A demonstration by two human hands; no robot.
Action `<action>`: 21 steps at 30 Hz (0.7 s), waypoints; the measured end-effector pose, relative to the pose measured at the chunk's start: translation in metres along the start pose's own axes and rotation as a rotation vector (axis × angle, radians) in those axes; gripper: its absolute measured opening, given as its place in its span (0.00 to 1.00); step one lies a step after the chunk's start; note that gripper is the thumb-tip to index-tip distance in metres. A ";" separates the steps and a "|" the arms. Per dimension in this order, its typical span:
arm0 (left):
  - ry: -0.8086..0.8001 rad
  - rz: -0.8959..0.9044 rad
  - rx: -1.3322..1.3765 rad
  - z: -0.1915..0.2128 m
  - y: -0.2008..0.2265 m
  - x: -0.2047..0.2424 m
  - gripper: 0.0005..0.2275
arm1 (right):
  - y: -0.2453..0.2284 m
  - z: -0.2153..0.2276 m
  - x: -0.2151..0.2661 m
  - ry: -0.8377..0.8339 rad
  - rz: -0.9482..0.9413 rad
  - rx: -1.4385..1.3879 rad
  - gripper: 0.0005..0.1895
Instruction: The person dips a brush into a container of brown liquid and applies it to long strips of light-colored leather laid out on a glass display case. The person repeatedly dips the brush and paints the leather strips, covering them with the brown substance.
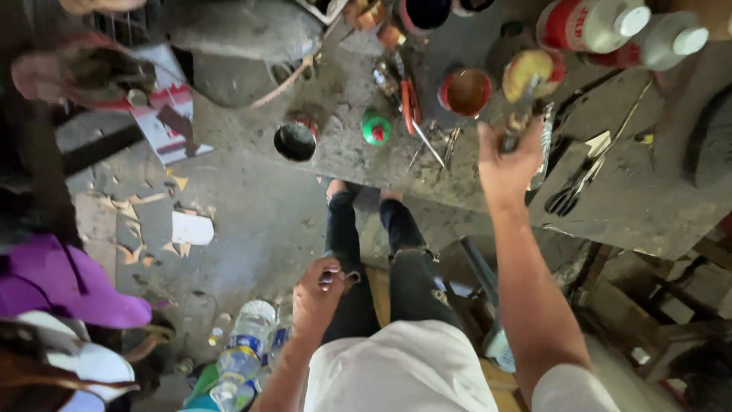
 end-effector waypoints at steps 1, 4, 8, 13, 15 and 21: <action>-0.003 0.017 0.010 -0.002 -0.011 0.005 0.09 | -0.003 -0.005 -0.004 -0.030 0.171 0.136 0.25; 0.061 0.064 0.032 -0.001 -0.015 0.021 0.08 | -0.048 -0.019 -0.029 -0.098 0.407 0.206 0.44; 0.081 0.112 -0.012 -0.028 -0.054 0.033 0.08 | -0.060 -0.047 -0.036 -0.225 0.414 0.281 0.44; 0.129 0.252 0.074 -0.045 -0.078 0.052 0.11 | -0.022 -0.076 -0.043 -0.219 0.395 0.345 0.52; 0.143 0.267 0.141 -0.046 -0.074 0.062 0.10 | -0.040 -0.073 -0.043 -0.293 0.366 0.348 0.46; 0.173 0.330 0.250 -0.040 -0.043 0.077 0.10 | -0.053 -0.064 -0.048 -0.398 0.343 0.413 0.39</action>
Point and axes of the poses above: each hand's wrist, its own x-axis away from the middle knuckle, its own z-axis out of the back of the hand, y = z × x, the point moved 9 cm from there along -x, towards the middle knuckle, and after that the axes turned 7 degrees about -y, right-handed, at the moved point
